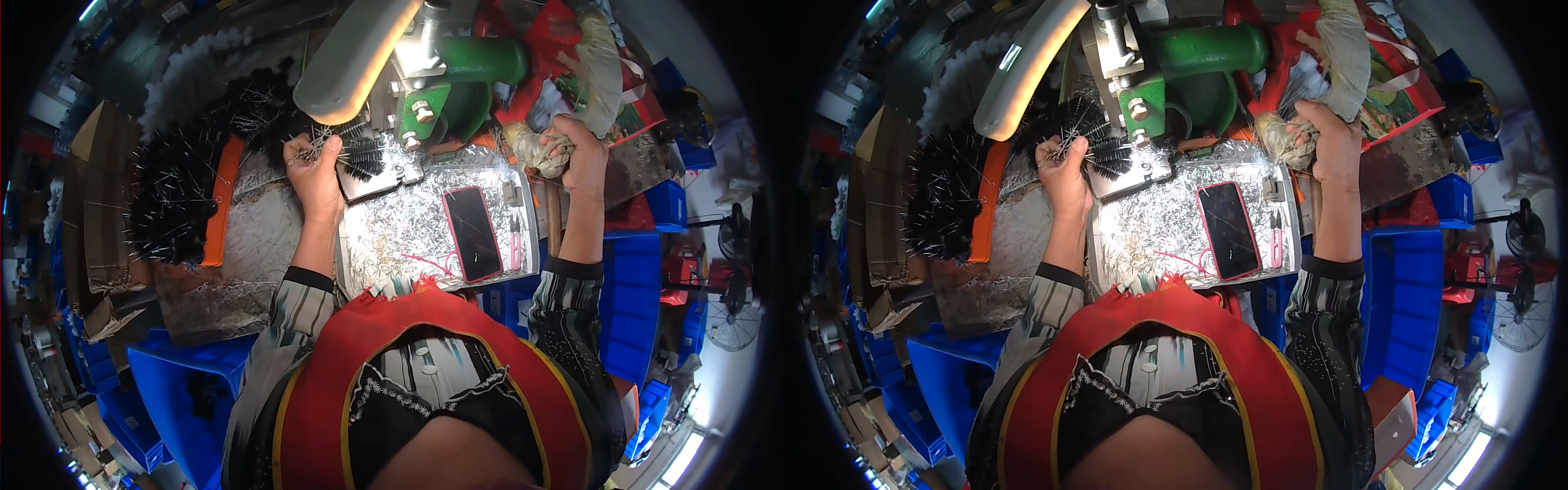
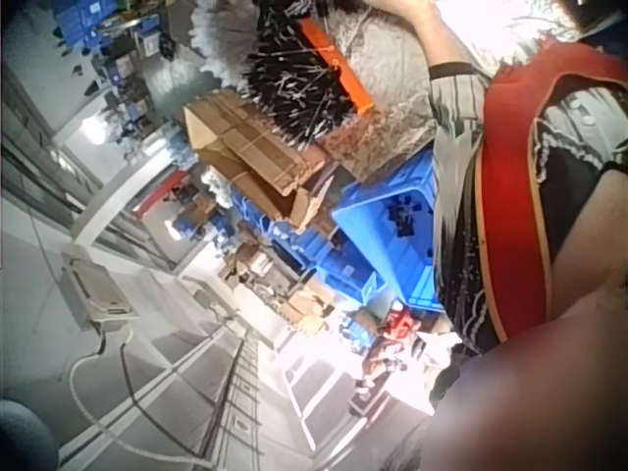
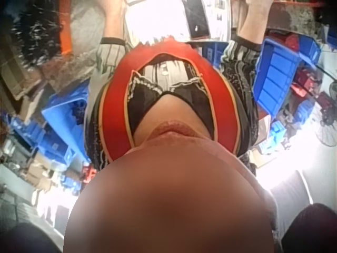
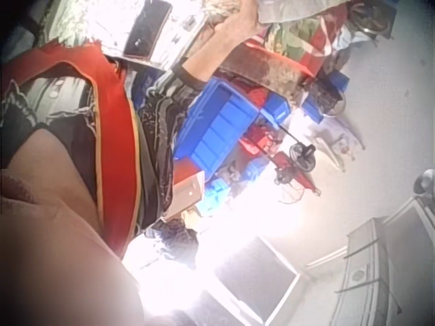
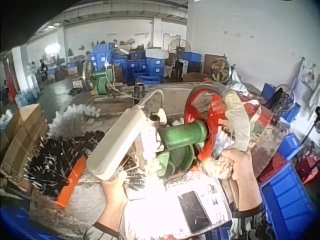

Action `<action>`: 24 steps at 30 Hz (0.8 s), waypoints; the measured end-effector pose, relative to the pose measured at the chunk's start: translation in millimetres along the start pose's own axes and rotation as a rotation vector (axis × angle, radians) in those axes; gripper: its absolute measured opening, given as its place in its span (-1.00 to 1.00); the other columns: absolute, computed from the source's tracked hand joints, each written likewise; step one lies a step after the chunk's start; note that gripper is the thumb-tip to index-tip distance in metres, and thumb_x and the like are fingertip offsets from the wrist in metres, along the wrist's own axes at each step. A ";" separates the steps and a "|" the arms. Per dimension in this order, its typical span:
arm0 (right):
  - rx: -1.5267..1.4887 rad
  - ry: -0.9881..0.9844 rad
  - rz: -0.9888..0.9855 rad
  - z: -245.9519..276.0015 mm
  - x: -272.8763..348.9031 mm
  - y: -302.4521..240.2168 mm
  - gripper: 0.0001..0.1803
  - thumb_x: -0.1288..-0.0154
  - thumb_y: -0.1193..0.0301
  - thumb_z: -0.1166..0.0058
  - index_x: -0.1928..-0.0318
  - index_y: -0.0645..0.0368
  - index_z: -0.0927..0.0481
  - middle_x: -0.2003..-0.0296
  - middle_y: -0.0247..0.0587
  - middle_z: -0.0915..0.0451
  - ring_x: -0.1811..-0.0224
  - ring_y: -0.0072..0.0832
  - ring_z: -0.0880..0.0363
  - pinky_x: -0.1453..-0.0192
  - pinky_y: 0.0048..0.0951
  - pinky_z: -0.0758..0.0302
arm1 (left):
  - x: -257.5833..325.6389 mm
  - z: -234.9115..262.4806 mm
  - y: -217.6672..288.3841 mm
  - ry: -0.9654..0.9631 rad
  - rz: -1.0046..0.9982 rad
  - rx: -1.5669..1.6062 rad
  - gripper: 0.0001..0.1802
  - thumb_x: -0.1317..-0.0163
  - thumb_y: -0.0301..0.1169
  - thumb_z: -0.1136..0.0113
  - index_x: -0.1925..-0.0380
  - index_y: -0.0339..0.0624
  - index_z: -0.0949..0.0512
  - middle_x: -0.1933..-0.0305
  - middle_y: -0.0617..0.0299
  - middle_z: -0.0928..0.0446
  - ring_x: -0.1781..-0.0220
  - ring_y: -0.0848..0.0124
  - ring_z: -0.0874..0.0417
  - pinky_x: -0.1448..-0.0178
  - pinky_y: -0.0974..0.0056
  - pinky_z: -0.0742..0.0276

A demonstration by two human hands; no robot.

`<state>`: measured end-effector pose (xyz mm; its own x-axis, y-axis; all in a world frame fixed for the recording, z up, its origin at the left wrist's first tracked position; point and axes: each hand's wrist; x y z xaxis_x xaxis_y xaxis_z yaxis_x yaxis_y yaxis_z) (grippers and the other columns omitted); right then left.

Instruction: Inserting metal pins into a brush head fixture and using a manual press to secure them.

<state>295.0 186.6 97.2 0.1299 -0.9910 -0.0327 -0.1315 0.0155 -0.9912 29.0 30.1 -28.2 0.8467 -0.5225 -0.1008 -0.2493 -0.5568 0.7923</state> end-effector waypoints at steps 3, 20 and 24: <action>-0.004 -0.002 -0.020 2.4 -1.4 3.3 -0.82 -0.02 0.49 -0.09 0.40 0.42 -0.53 0.59 -0.05 -0.50 0.63 -0.44 -0.46 0.60 -0.60 -0.32 | 0.5 1.0 -3.9 0.096 -0.050 0.046 -0.63 0.01 -0.70 -0.22 0.31 -0.15 -0.28 0.27 0.24 -0.43 0.26 0.49 -0.51 0.16 0.44 -0.48; 0.013 -0.011 0.022 8.1 -0.8 11.4 -0.80 -0.02 0.50 -0.09 0.38 0.44 -0.53 0.52 -0.02 -0.55 0.50 -0.38 -0.54 0.47 -0.53 -0.41 | 2.6 -9.4 2.6 0.102 -0.091 -0.027 -0.64 0.00 -0.72 -0.18 0.38 -0.12 -0.22 0.25 0.20 -0.39 0.31 0.47 -0.51 0.17 0.43 -0.51; 0.212 -0.036 0.200 -0.3 13.8 5.2 -0.74 -0.05 0.45 -0.14 0.30 0.42 -0.51 0.40 -0.02 -0.56 0.37 -0.39 -0.55 0.25 -0.46 -0.43 | 6.1 -2.3 5.9 0.078 -0.095 0.085 -0.64 -0.01 -0.73 -0.16 0.38 -0.11 -0.22 0.23 0.21 -0.39 0.28 0.47 -0.52 0.17 0.43 -0.51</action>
<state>295.9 172.9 91.6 0.1573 -0.9601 -0.2313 0.0498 0.2416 -0.9691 33.8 25.1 -22.7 0.9016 -0.4146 -0.1234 -0.2022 -0.6561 0.7271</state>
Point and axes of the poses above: each hand's wrist, its own x-axis away from the middle knuckle, its own z-axis out of the back of the hand, y = z × x
